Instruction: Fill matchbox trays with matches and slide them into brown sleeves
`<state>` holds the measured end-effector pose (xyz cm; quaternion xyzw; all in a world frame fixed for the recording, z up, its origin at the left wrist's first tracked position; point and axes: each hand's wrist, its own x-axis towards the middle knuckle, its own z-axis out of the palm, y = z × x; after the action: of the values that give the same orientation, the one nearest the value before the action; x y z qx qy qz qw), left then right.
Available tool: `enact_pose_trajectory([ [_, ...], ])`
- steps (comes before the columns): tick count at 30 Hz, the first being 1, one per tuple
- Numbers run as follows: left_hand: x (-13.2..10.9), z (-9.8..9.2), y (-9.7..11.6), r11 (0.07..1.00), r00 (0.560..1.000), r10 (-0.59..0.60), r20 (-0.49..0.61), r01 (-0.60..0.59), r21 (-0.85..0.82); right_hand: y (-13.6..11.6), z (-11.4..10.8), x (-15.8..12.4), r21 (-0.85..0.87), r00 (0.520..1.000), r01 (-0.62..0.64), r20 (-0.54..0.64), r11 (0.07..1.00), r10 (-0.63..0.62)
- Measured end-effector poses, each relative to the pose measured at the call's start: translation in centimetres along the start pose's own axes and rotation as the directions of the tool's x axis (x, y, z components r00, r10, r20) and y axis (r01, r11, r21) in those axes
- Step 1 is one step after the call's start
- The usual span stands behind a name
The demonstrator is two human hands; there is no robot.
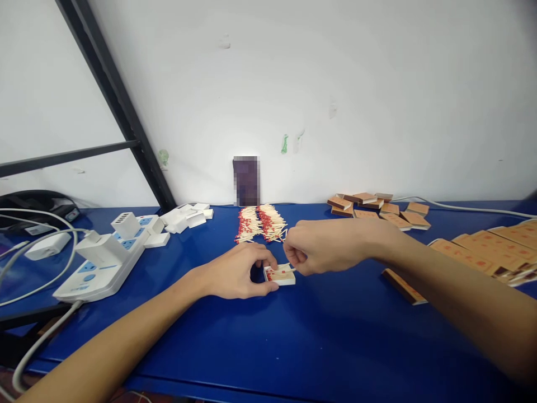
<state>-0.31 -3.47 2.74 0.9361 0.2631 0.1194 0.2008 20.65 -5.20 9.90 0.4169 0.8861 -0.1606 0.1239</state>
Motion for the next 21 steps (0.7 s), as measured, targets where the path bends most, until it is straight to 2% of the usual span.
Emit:
enact_pose_trajectory([
  [2, 0.0, 0.0, 0.0, 1.0, 1.0, -0.005, 0.002, 0.005, -0.008, -0.1, 0.2, 0.4, 0.014, 0.999, 0.044, 0.012, 0.999, -0.044],
  [7, 0.1, 0.0, -0.2, 1.0, 1.0, 0.014, 0.019, -0.014, -0.017, -0.4, 0.8, 1.2, 0.03, 0.993, 0.111, -0.052, 0.993, -0.11],
  [14, 0.0, 0.0, -0.4, 1.0, 1.0, -0.027, -0.001, 0.027, 0.01, 0.0, 1.2, 1.6, -0.055, 0.997, -0.008, -0.075, 0.998, 0.004],
  [21, -0.1, -0.2, -0.4, 1.0, 1.0, -0.017, 0.012, 0.017, 0.017, 0.1, 1.7, 2.3, -0.016, 0.999, 0.01, -0.03, 1.0, -0.011],
])
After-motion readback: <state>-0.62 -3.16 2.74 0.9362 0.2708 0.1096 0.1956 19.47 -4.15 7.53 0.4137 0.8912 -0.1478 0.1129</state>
